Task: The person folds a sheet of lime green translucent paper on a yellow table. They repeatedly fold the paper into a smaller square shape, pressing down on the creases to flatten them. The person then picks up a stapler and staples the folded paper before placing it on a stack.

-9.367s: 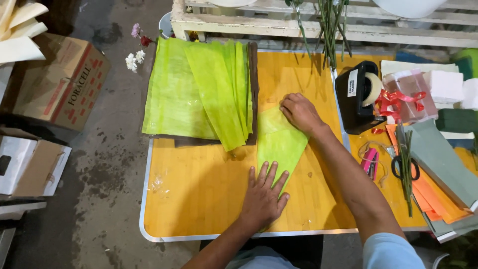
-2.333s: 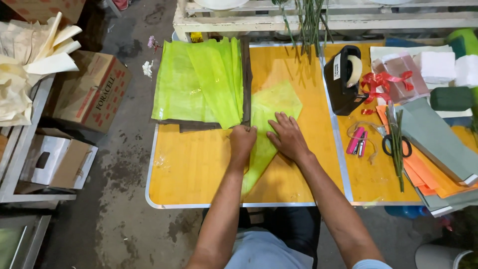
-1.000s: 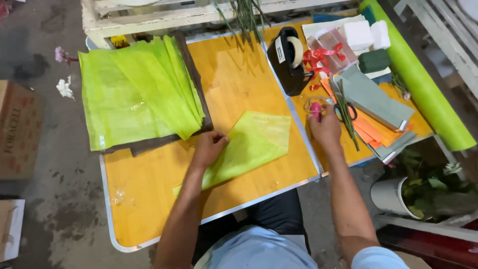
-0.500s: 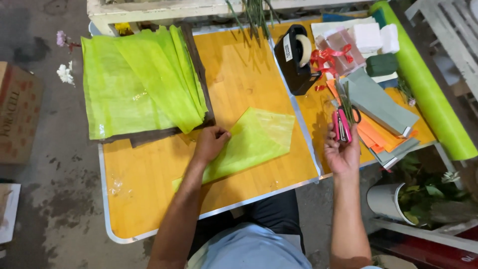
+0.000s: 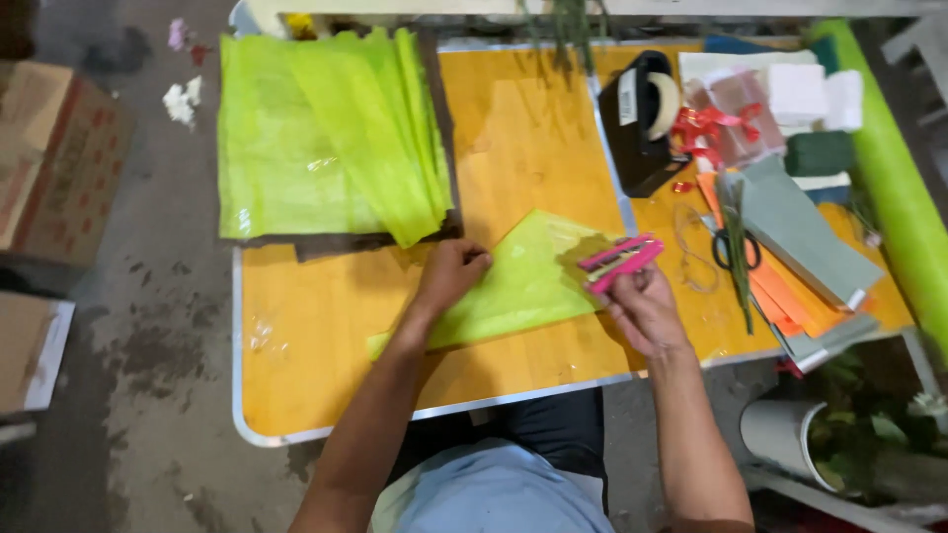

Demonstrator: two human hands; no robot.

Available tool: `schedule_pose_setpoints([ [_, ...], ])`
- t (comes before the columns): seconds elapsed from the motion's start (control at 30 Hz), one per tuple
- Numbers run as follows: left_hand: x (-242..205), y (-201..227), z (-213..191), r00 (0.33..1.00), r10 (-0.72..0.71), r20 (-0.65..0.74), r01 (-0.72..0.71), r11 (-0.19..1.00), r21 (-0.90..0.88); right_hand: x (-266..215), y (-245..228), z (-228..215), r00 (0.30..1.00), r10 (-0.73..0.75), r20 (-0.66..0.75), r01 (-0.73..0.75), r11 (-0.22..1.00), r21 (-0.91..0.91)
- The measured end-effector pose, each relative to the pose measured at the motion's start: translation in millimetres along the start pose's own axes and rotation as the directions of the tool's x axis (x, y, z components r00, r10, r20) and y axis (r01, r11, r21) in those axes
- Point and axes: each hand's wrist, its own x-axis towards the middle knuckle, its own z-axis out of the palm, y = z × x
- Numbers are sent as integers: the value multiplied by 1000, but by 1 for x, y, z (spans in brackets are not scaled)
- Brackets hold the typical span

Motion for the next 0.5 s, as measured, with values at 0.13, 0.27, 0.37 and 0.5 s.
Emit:
schedule_pose_setpoints([
  [0.13, -9, 16, -7, 999, -11, -30, 11, 1000, 4, 41, 30, 37, 985, -37, 171, 71, 978, -194],
  [0.27, -4, 9, 0, 998, 52, -42, -51, 998, 33, 74, 25, 79, 870, -98, 483, 386, 744, -545],
  [0.37, -8, 10, 4, 993, 106, -57, -99, 988, 116, 86, 7, 109, 784, 25, 621, 497, 573, -651],
  [0.5, -8, 13, 8, 993, 117, -34, -108, 974, 202, 98, 2, 109, 715, 237, 658, 603, 267, -752],
])
